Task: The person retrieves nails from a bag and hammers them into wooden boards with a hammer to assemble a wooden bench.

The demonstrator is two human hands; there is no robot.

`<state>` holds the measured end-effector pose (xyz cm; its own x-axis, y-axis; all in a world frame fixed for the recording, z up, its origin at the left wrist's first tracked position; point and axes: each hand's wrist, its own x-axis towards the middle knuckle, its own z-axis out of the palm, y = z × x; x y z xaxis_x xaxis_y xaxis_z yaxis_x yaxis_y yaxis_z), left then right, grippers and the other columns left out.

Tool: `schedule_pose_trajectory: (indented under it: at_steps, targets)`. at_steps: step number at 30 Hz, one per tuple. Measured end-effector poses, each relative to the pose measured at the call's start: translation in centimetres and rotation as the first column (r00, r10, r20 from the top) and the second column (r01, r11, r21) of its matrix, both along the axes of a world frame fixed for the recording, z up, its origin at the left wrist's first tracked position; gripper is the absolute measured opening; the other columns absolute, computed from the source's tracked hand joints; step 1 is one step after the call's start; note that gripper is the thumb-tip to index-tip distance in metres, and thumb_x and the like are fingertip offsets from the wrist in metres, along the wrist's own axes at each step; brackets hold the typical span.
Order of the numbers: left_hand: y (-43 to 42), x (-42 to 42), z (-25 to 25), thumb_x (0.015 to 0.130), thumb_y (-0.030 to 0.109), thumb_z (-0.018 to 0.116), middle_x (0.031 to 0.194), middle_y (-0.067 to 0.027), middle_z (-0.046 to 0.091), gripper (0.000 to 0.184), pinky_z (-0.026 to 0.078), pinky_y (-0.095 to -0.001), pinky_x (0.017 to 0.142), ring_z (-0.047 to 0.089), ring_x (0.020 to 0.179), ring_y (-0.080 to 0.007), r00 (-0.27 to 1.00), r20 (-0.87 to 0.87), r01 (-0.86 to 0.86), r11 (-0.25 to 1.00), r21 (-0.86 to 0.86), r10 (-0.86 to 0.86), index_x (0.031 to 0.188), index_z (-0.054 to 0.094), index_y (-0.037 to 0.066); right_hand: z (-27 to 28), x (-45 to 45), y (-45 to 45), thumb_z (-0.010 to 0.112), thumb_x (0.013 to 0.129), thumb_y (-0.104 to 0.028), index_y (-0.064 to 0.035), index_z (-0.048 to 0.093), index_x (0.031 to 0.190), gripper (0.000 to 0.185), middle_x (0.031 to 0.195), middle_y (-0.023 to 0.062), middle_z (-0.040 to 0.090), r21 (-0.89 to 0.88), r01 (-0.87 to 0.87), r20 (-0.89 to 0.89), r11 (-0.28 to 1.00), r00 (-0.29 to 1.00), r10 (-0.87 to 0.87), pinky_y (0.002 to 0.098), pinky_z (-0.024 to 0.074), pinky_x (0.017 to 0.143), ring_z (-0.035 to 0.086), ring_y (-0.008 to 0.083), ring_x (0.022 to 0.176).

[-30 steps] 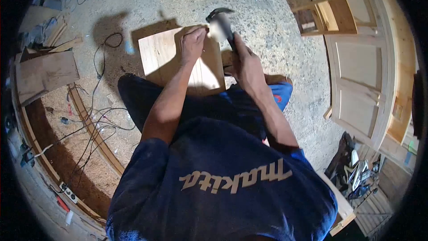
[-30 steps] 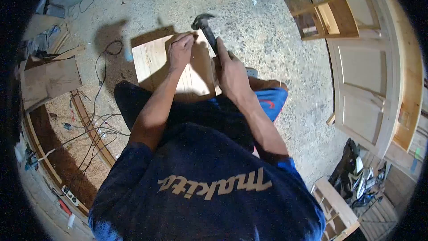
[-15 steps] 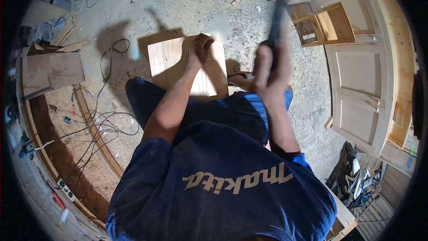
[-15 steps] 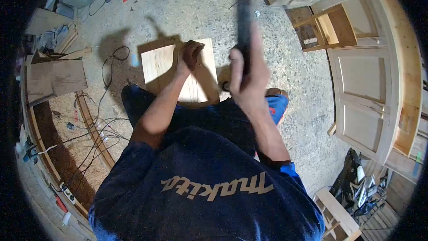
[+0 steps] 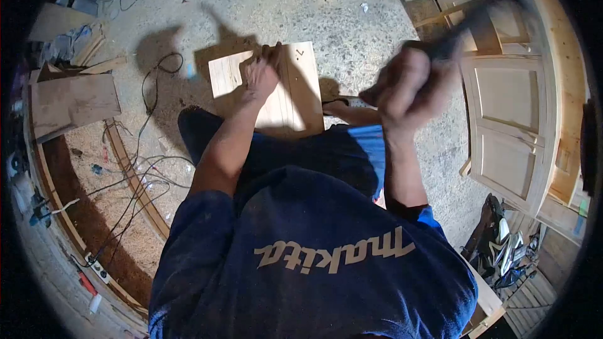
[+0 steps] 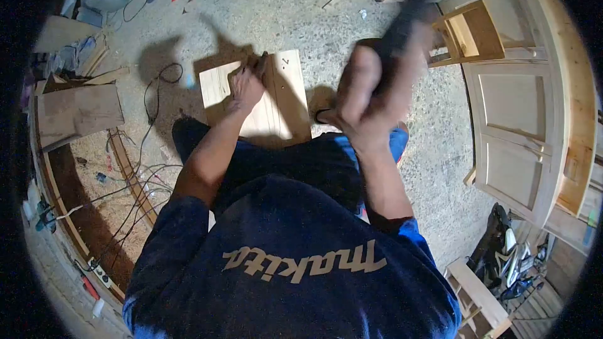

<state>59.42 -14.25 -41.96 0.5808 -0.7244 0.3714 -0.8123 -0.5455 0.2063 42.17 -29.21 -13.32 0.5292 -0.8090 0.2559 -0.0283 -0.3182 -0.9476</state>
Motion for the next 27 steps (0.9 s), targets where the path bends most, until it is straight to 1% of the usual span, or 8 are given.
schedule_pose_trajectory:
  at_steps: [2, 5, 6, 10, 15, 17, 20, 27]
  targets:
    - [0.3, -0.4, -0.4, 0.094, 0.010, 0.058, 0.102, -0.0123, 0.058, 0.047, 0.057, -0.0484, 0.072, 0.068, 0.089, -0.0340, 0.993, -0.118, 0.009, 1.000, 0.011, -0.007, 0.141, 0.061, 0.016, -3.4, -0.8, 0.2, 0.058, 0.103, -0.021, -0.0026, 0.055, 0.101, 0.018, 0.075, 0.0013, 0.049, 0.165, -0.298, 0.496, 0.940, 0.849, 0.183, 0.0304, 0.0357, 0.050, 0.045, 0.0127, 0.058]
    - [-0.5, -0.2, 1.4, 0.094, 0.012, 0.060, 0.103, -0.0104, 0.058, 0.045, 0.056, -0.0472, 0.070, 0.068, 0.088, -0.0325, 0.976, -0.209, -0.046, 0.993, 0.109, 0.068, 0.138, 0.064, 0.017, -20.6, -5.1, -0.4, 0.060, 0.092, -0.008, -0.0116, 0.040, 0.158, 0.069, 0.106, 0.0313, 0.070, -0.473, -0.439, -0.561, 0.764, 0.818, 0.122, 0.0530, 0.0555, 0.077, 0.071, 0.0477, 0.084]
    - [-0.4, -0.3, 1.5, 0.095, 0.013, 0.060, 0.102, -0.0100, 0.057, 0.042, 0.056, -0.0476, 0.067, 0.069, 0.084, -0.0319, 0.982, -0.181, -0.040, 0.992, 0.121, 0.062, 0.136, 0.065, 0.016, -19.0, -4.6, 0.5, 0.060, 0.092, -0.003, -0.0166, 0.040, 0.159, 0.071, 0.112, 0.0338, 0.068, 0.085, -0.446, -0.889, 0.891, 0.370, 0.270, 0.0514, 0.0560, 0.084, 0.071, 0.0489, 0.091]
    - [-0.3, -0.3, 0.7, 0.097, 0.016, 0.059, 0.117, -0.0084, 0.062, 0.039, 0.057, -0.0489, 0.068, 0.070, 0.087, -0.0335, 0.969, -0.220, -0.052, 0.959, 0.277, 0.116, 0.135, 0.065, 0.018, -10.3, -1.2, -0.2, 0.057, 0.101, -0.008, -0.0010, 0.040, 0.154, 0.056, 0.110, 0.0281, 0.071, -0.419, -0.435, -0.407, 0.797, 0.875, 0.263, 0.0438, 0.0564, 0.071, 0.072, 0.0412, 0.082]
    - [-0.1, 0.3, 0.0, 0.096, 0.018, 0.062, 0.110, -0.0092, 0.062, 0.041, 0.055, -0.0476, 0.064, 0.069, 0.082, -0.0325, 0.994, -0.108, 0.020, 0.999, -0.036, -0.024, 0.137, 0.065, 0.017, -8.3, -1.8, -1.0, 0.048, 0.103, -0.003, 0.0079, 0.055, 0.120, 0.021, 0.077, 0.0077, 0.055, -0.283, -0.217, 0.126, 0.934, 0.957, 0.260, 0.0293, 0.0433, 0.055, 0.046, 0.0221, 0.057]
    - [-0.3, 0.4, 0.8, 0.096, 0.017, 0.062, 0.109, -0.0091, 0.062, 0.042, 0.055, -0.0472, 0.063, 0.068, 0.081, -0.0322, 0.991, -0.134, -0.018, 1.000, 0.013, 0.019, 0.138, 0.064, 0.017, -14.8, -3.1, 0.4, 0.052, 0.098, -0.007, 0.0003, 0.047, 0.148, 0.051, 0.105, 0.0317, 0.069, -0.482, -0.165, -0.185, 0.860, 0.979, 0.085, 0.0460, 0.0552, 0.066, 0.068, 0.0450, 0.075]
    - [-0.5, 0.3, 1.3, 0.095, 0.013, 0.061, 0.108, -0.0093, 0.062, 0.040, 0.055, -0.0466, 0.060, 0.068, 0.076, -0.0324, 0.987, -0.147, -0.054, 0.997, 0.052, 0.061, 0.134, 0.066, 0.015, -17.3, -3.1, -0.6, 0.058, 0.087, 0.004, -0.0143, 0.040, 0.158, 0.076, 0.117, 0.0338, 0.066, 0.102, -0.458, -0.905, 0.883, 0.326, 0.273, 0.0505, 0.0563, 0.079, 0.069, 0.0486, 0.090]
    - [0.5, -1.1, 1.0, 0.092, 0.011, 0.060, 0.112, -0.0136, 0.058, 0.046, 0.056, -0.0507, 0.068, 0.069, 0.080, -0.0367, 0.968, -0.241, -0.024, 0.982, 0.188, 0.069, 0.137, 0.063, 0.015, -16.8, -3.4, -0.1, 0.059, 0.096, -0.002, -0.0032, 0.047, 0.148, 0.053, 0.097, 0.0245, 0.069, -0.476, -0.203, -0.093, 0.856, 0.979, 0.181, 0.0451, 0.0556, 0.072, 0.065, 0.0467, 0.079]
